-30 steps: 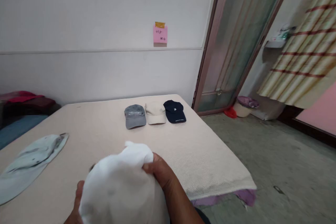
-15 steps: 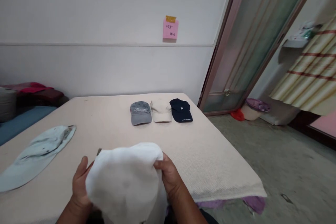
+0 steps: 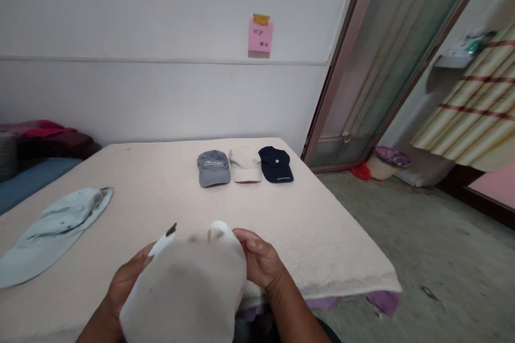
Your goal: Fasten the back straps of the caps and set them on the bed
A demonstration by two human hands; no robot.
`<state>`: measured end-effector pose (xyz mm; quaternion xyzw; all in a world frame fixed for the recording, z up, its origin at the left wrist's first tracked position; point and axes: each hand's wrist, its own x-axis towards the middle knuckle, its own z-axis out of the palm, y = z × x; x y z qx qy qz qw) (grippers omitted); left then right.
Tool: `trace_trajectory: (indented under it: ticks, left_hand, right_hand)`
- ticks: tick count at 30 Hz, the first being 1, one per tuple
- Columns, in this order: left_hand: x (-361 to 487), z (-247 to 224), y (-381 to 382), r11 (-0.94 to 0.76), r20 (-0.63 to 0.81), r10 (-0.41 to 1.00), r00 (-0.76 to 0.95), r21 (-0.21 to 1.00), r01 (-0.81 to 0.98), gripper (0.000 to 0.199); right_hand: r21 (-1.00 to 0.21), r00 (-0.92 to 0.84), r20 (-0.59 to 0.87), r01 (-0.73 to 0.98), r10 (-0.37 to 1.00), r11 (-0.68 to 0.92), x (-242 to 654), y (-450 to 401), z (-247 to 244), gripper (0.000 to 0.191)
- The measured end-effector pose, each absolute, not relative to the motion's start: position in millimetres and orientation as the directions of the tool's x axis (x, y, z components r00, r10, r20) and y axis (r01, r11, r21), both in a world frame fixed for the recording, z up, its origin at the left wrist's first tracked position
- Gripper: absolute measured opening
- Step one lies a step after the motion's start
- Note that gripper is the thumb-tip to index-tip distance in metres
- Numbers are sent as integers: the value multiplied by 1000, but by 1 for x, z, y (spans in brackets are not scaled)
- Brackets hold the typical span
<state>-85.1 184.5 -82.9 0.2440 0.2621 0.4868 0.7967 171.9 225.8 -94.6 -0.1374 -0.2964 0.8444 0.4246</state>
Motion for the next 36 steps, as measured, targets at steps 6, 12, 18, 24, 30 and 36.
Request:
trace_trajectory:
  ticks: [6, 12, 18, 24, 30, 36]
  left_hand:
    - [-83, -91, 174, 566, -278, 804, 525, 628, -535, 32]
    - [-78, -94, 184, 558, -317, 809, 495, 678, -477, 33]
    - [-80, -94, 188, 536, -303, 821, 484, 700, -472, 35]
    - [-79, -95, 190, 529, -325, 822, 467, 740, -415, 36]
    - [-71, -93, 189, 514, -318, 818, 479, 779, -360, 33]
    - [-66, -94, 190, 501, -385, 855, 347, 786, -361, 16]
  right_hand:
    - [-714, -756, 66, -492, 651, -498, 172, 227, -102, 23]
    - [-805, -732, -174, -280, 659, -523, 156, 229, -99, 23]
    - [-853, -582, -268, -226, 768, -469, 145, 233, -102, 31]
    - [-870, -711, -121, -261, 693, -419, 156, 232, -98, 35]
    - [-805, -732, -109, -332, 673, -492, 156, 233, -100, 26]
    - [-759, -690, -91, -419, 718, -499, 151, 234, -101, 19]
